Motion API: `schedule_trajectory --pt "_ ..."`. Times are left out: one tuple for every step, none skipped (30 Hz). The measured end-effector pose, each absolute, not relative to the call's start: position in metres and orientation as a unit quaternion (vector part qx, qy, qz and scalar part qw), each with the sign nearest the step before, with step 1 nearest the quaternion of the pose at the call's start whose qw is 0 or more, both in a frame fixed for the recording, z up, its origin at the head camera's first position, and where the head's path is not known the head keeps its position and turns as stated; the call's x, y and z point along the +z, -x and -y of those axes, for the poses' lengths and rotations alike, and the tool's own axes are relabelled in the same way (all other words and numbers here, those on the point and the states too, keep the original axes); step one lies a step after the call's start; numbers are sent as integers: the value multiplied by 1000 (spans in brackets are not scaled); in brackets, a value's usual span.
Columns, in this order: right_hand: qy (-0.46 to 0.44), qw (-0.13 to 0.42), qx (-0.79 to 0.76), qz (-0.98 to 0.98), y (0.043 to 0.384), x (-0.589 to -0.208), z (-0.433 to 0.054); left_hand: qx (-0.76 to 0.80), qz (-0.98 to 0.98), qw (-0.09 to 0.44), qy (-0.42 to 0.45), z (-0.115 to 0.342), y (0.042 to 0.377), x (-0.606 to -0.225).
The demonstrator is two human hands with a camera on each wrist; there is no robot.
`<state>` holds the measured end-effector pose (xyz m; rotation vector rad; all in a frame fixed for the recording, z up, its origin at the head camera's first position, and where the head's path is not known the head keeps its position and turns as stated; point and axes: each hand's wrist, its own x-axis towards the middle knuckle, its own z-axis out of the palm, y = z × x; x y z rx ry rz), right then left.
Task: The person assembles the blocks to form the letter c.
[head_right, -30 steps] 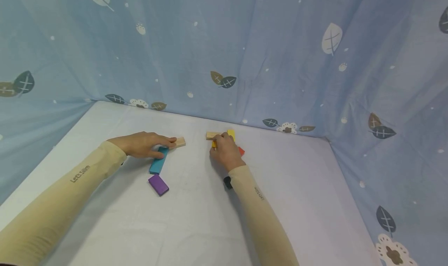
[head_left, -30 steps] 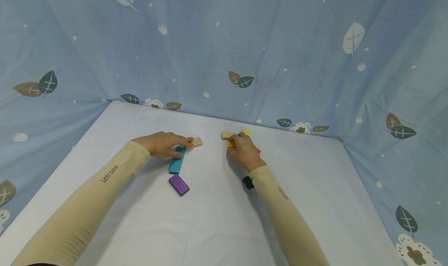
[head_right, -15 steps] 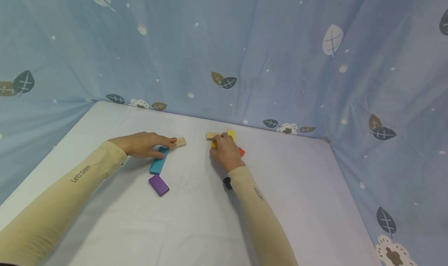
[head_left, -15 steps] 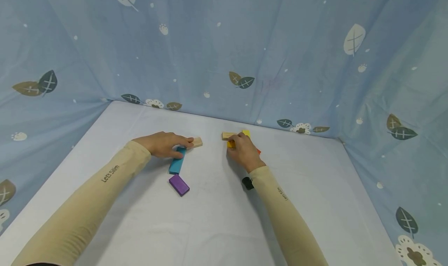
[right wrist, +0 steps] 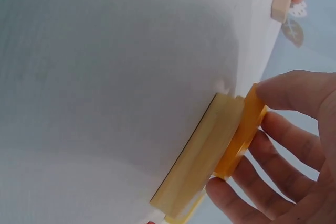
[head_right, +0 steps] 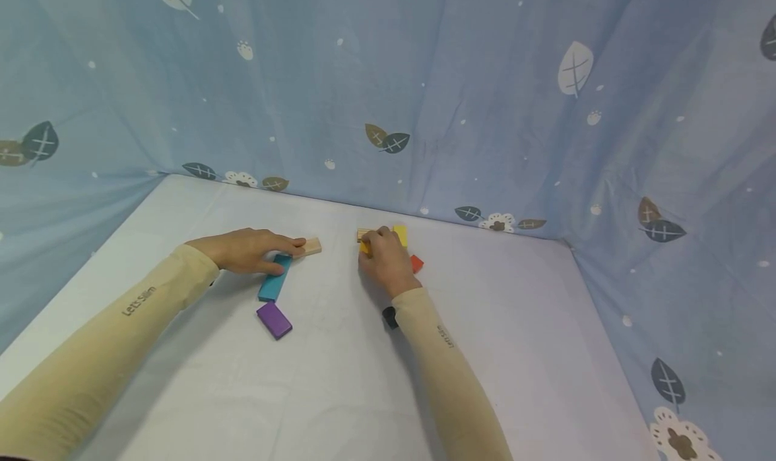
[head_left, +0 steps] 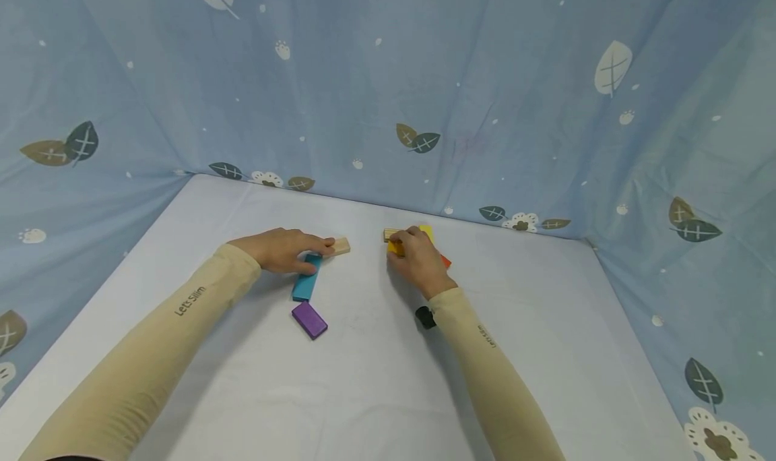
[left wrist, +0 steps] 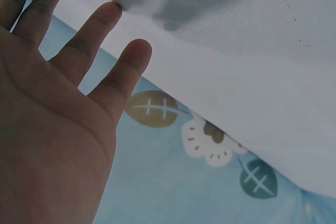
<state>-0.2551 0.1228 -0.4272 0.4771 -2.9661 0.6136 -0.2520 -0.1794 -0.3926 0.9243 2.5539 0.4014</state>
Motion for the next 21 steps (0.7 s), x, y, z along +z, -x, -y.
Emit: schedule_trajectory --pt "-157 39 202 966 255 -427 -122 145 -912 198 -329 179 252 -393" --pt "-158 40 203 966 254 -426 -120 145 -912 198 -329 180 253 -393" --pt "-161 42 206 964 254 -426 -119 145 -911 197 -332 180 252 -393" --pt "-163 45 207 964 254 -426 -118 146 -911 198 -331 180 253 -393" --pt "-165 49 209 963 254 -426 -116 145 -911 199 -331 180 253 -393" --pt "-168 53 209 962 254 -426 -115 146 -911 201 -329 180 253 -394" --pt "-172 56 207 962 254 -426 -113 146 -911 202 -329 180 253 -394" --pt "-174 56 204 962 254 -426 -111 145 -911 202 -329 180 253 -394" --pt "-178 56 200 962 254 -426 -109 144 -911 203 -327 180 254 -394" --pt "-179 53 196 963 253 -426 -107 143 -912 204 -325 180 254 -395" --pt "-181 50 192 963 253 -426 -105 143 -912 205 -325 180 254 -394" --pt "-182 46 188 964 252 -426 -103 143 -913 206 -323 180 254 -394" --pt "-182 42 184 965 252 -426 -101 143 -913 205 -323 180 254 -395" --pt "-183 38 182 965 251 -426 -99 142 -913 205 -323 180 254 -395" --pt "-185 35 181 965 251 -426 -97 141 -914 205 -322 180 255 -395" --pt "-186 33 179 966 250 -426 -95 141 -914 204 -321 179 255 -395" --pt "-190 32 177 965 250 -426 -93 142 -914 205 -320 179 255 -395" --pt "-193 30 174 965 250 -426 -92 141 -914 205 -320 179 255 -395" --pt "-197 28 172 965 249 -427 -91 141 -915 205 -318 179 255 -395" --pt "-202 26 170 964 249 -427 -90 142 -915 206 -317 178 255 -395" --pt "-206 25 169 964 249 -427 -89 143 -915 206 -316 178 255 -395"
